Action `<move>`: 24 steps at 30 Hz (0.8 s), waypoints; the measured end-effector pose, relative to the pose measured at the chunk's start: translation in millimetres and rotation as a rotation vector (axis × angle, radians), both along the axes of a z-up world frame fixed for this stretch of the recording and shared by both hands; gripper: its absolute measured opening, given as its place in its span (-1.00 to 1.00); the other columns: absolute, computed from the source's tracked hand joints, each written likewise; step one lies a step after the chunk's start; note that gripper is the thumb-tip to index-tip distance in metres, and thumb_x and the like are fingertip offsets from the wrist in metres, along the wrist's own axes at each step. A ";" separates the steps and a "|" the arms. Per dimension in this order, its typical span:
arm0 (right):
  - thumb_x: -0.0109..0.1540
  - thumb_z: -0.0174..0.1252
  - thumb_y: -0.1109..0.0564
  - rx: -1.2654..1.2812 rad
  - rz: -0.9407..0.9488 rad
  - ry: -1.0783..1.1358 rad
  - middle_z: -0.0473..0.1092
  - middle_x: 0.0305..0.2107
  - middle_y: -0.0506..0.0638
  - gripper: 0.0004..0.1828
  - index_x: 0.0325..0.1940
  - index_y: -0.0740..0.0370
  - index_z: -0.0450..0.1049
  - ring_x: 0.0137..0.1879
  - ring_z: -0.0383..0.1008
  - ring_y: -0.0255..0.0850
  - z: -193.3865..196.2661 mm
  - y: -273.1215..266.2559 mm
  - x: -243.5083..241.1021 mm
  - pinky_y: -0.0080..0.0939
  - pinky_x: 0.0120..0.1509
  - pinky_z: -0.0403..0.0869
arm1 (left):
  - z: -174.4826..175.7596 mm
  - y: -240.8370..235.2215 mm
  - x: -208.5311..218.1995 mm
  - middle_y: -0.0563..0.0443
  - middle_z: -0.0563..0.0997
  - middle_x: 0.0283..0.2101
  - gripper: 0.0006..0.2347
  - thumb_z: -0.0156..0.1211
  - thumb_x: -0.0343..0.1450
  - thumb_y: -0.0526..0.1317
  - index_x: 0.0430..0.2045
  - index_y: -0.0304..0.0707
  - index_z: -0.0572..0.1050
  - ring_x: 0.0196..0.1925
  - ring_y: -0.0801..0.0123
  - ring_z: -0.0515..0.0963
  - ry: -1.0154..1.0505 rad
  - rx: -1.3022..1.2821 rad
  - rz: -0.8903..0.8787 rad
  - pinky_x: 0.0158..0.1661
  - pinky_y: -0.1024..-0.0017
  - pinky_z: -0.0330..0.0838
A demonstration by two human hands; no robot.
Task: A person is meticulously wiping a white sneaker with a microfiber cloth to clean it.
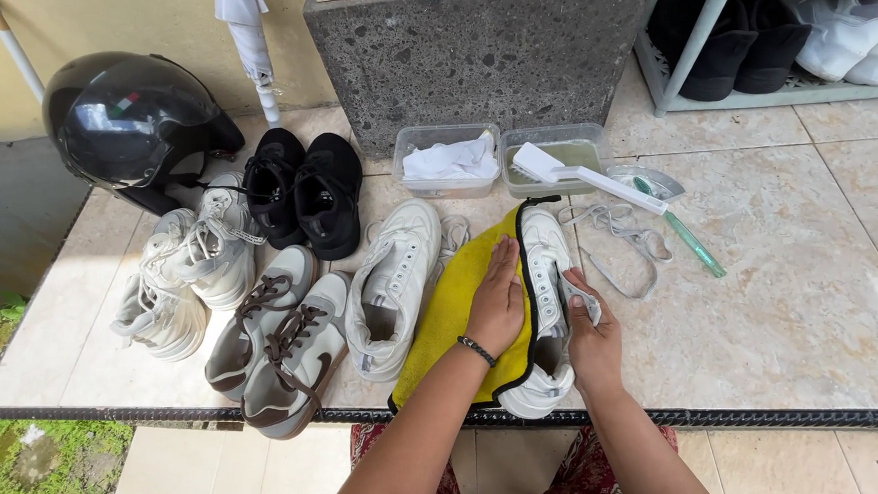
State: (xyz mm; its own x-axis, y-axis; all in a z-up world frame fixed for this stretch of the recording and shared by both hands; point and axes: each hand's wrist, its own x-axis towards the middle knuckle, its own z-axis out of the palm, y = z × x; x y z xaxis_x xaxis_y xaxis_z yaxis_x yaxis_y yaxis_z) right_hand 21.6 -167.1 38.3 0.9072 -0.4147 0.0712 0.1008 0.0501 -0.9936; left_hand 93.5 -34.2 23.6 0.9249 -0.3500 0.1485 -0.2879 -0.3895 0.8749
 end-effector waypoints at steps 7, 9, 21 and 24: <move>0.43 -0.09 0.22 -0.003 -0.010 0.008 0.30 0.31 0.23 -0.64 0.27 0.19 0.47 0.51 0.15 0.03 1.7 9.1 1.3 0.08 0.57 0.12 | 8.4 25.4 -36.3 -0.20 0.11 0.49 -0.47 0.02 0.50 -0.14 0.42 -0.22 0.13 0.51 -0.01 0.11 0.116 0.035 0.080 0.43 0.16 0.04; 0.44 -0.10 0.23 0.031 -0.009 -0.018 0.33 0.29 0.22 -0.64 0.27 0.21 0.47 0.48 0.19 -0.01 -9.0 5.2 2.8 0.07 0.55 0.16 | -13.2 25.0 -32.4 0.15 0.53 0.11 -0.71 0.34 0.39 -0.07 -0.02 0.06 0.62 0.23 0.27 0.53 -0.007 0.032 0.246 0.15 0.43 0.46; 0.42 -0.04 0.21 0.036 -0.062 -0.072 0.44 0.19 0.17 -0.70 0.19 0.27 0.50 0.37 0.32 -0.10 -10.4 -10.7 -9.8 0.00 0.50 0.26 | -0.5 -8.8 -12.3 0.12 0.46 -0.34 -0.87 0.24 0.47 -0.07 -0.36 -0.06 0.57 -0.21 0.35 0.60 -0.384 0.166 0.282 -0.25 0.55 0.57; 0.42 -0.02 0.19 0.007 -0.065 -0.086 0.46 0.17 0.13 -0.69 0.20 0.22 0.50 0.35 0.36 -0.13 -20.0 -16.2 -7.6 -0.02 0.48 0.29 | 22.4 -6.1 -28.1 0.05 0.44 -0.40 -0.86 0.16 0.50 -0.15 -0.43 -0.15 0.53 -0.27 0.26 0.59 -0.525 0.198 0.232 -0.27 0.44 0.57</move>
State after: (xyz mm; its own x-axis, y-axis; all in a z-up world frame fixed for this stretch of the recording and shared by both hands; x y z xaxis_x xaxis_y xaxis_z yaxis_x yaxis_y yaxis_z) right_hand 14.0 -183.4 18.2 0.8690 -0.4733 0.1443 0.1887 0.0474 -0.9809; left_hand 65.4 -40.3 46.0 0.8012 -0.2153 0.5582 -0.5491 -0.6351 0.5432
